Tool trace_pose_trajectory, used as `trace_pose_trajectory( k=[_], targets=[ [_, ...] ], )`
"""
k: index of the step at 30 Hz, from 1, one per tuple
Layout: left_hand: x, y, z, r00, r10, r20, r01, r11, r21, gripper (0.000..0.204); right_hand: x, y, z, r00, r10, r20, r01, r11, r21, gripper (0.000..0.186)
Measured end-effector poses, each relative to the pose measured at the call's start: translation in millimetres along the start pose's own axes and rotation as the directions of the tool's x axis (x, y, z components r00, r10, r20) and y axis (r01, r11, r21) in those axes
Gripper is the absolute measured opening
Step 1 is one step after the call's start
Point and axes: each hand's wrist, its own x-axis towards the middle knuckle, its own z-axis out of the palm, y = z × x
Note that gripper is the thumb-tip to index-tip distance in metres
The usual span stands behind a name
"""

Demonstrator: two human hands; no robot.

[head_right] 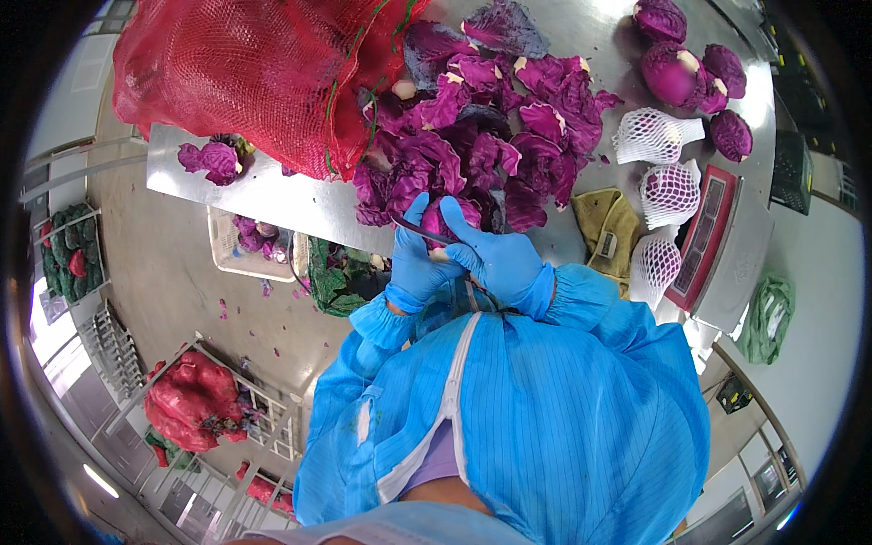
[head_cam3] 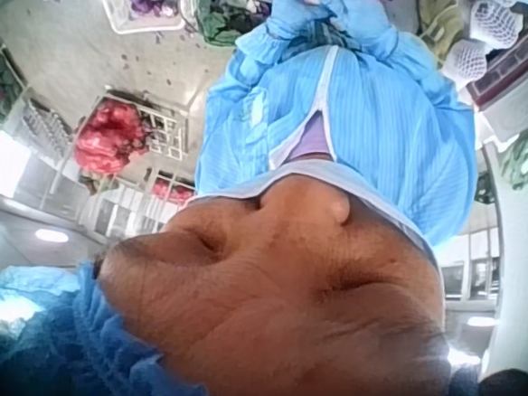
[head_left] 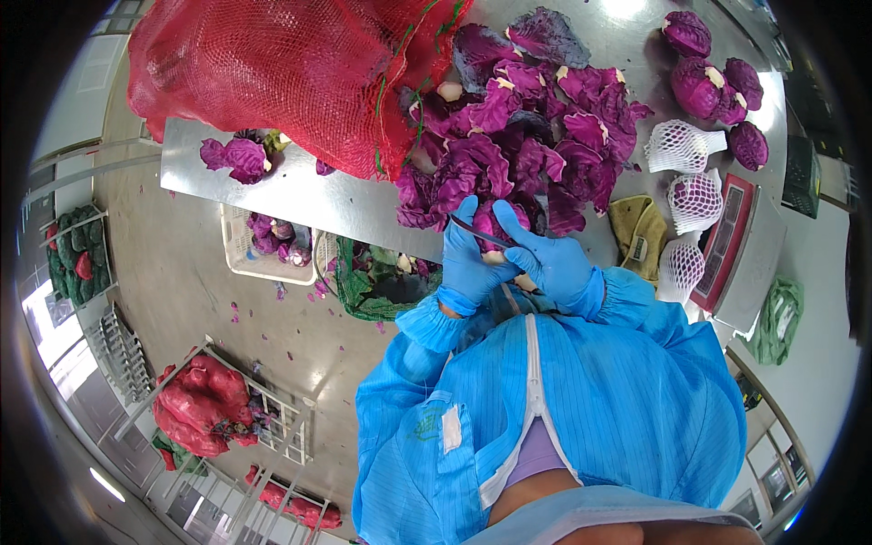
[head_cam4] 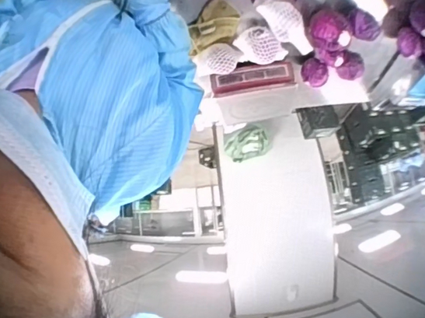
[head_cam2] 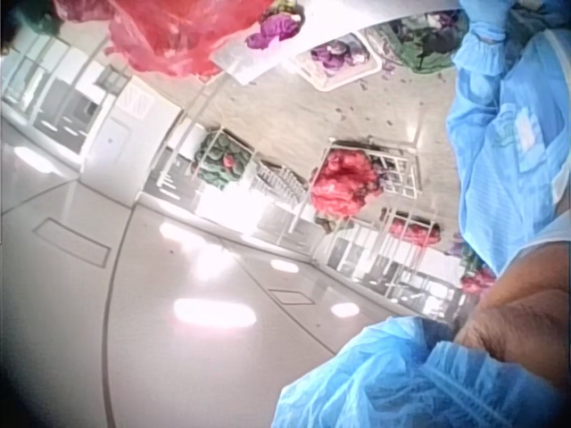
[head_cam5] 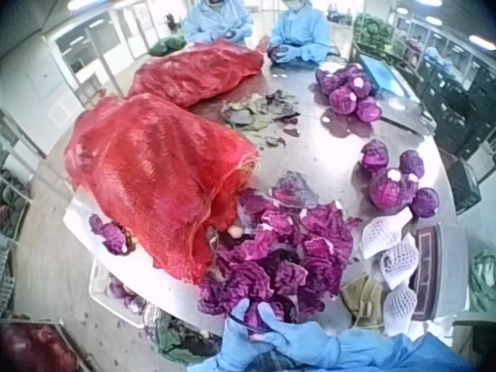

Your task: The person removes the outer leaves from red cabbages by hand and using a knife, placing the discarded leaves on a metal table.

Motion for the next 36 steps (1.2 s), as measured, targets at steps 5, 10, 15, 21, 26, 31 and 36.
trace_pose_trajectory(
  k=[5,10,15,21,26,31,36],
  targets=[
    [6.8,-18.0,-2.0,0.949,0.315,0.03,-0.309,0.905,0.293,0.098,20.7,-7.4,-14.6,0.995,0.022,0.095,-0.027,0.998,0.049,0.065],
    [6.1,-29.5,-6.2,0.986,0.14,0.093,-0.154,0.974,0.168,0.102,34.0,10.0,-33.1,0.911,-0.235,0.339,0.194,0.969,0.152,0.047],
    [6.7,-14.1,-10.3,0.969,0.203,0.142,-0.233,0.943,0.24,0.117,54.9,-6.5,-51.9,0.848,-0.227,0.479,0.264,0.964,-0.01,0.038],
    [3.3,-5.3,-10.7,0.966,0.193,0.174,-0.217,0.968,0.127,0.118,86.1,-5.8,-55.4,0.88,-0.377,0.29,0.33,0.923,0.198,0.018],
    [-4.8,-17.1,-23.8,0.979,0.147,0.144,-0.153,0.987,0.037,0.117,115.2,12.5,-76.6,0.881,0.321,0.348,-0.463,0.741,0.486,0.018],
    [-16.8,-27.2,-31.2,0.973,0.144,0.181,-0.157,0.985,0.064,0.118,92.3,42.6,-74.7,0.882,0.459,0.105,-0.42,0.668,0.614,0.02],
    [-34.3,-32.2,-27.9,0.995,0.082,0.05,-0.064,0.951,-0.303,0.122,41.8,68.6,-63.8,0.751,0.651,-0.108,-0.349,0.531,0.772,0.02]
  ],
)
